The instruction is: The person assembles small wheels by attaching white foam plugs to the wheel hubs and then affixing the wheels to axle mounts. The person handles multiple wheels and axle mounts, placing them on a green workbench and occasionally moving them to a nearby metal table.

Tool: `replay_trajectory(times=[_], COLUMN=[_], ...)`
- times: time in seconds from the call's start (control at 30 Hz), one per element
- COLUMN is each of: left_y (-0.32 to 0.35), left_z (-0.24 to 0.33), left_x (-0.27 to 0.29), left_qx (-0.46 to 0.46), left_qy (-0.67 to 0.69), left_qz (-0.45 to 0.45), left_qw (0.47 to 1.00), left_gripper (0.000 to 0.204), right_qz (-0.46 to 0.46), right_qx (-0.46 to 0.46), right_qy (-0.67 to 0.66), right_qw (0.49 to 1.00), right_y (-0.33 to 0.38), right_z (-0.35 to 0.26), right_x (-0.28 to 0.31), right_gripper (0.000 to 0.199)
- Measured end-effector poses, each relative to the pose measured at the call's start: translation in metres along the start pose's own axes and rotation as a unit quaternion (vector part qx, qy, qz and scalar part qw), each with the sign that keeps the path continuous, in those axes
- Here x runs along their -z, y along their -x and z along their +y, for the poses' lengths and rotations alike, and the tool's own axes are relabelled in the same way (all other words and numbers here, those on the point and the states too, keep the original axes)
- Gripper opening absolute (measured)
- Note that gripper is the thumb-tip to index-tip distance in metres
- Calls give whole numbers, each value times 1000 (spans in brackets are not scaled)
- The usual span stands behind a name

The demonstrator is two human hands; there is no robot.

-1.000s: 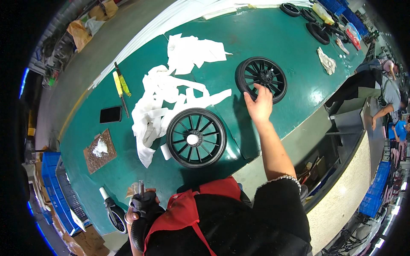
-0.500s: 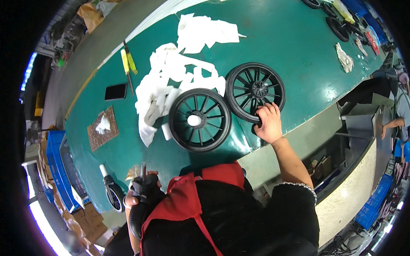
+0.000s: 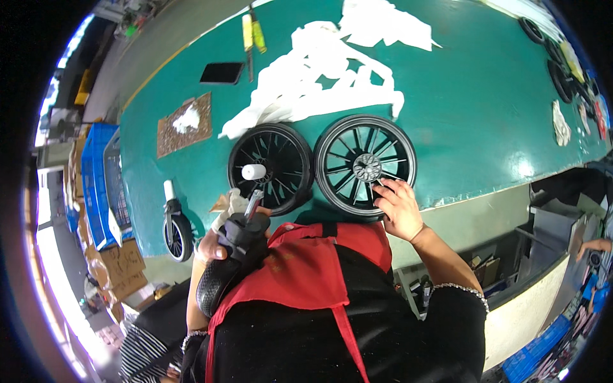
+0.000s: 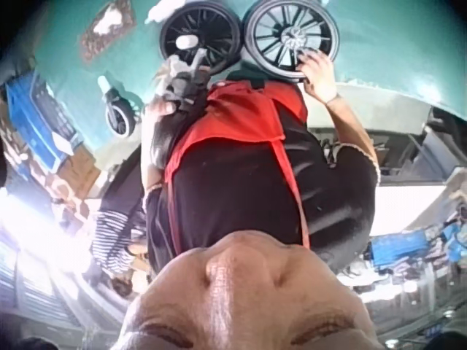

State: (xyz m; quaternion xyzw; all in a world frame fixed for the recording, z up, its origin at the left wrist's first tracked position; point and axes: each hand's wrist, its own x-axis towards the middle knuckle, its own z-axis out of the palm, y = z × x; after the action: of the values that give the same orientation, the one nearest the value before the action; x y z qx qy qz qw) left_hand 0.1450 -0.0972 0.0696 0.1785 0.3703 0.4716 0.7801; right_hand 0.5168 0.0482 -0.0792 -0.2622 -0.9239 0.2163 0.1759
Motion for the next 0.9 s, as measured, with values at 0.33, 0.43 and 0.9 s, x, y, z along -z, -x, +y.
replay_trajectory(times=[0.33, 0.43, 0.9], left_y=[45, 77, 207], left_z=[-12, -17, -71], left_x=[22, 27, 134], left_qx=[-51, -83, -249], left_qy=[25, 68, 147], left_qz=[71, 124, 248], left_qw=[996, 986, 925], left_gripper=[101, 103, 103], right_qz=[3, 112, 27], right_qx=[49, 25, -17], right_qy=[-124, -149, 119], right_qw=[991, 982, 992], right_y=[-58, -107, -380], right_z=[-31, -42, -89], right_x=[2, 21, -102], right_gripper=[34, 27, 50])
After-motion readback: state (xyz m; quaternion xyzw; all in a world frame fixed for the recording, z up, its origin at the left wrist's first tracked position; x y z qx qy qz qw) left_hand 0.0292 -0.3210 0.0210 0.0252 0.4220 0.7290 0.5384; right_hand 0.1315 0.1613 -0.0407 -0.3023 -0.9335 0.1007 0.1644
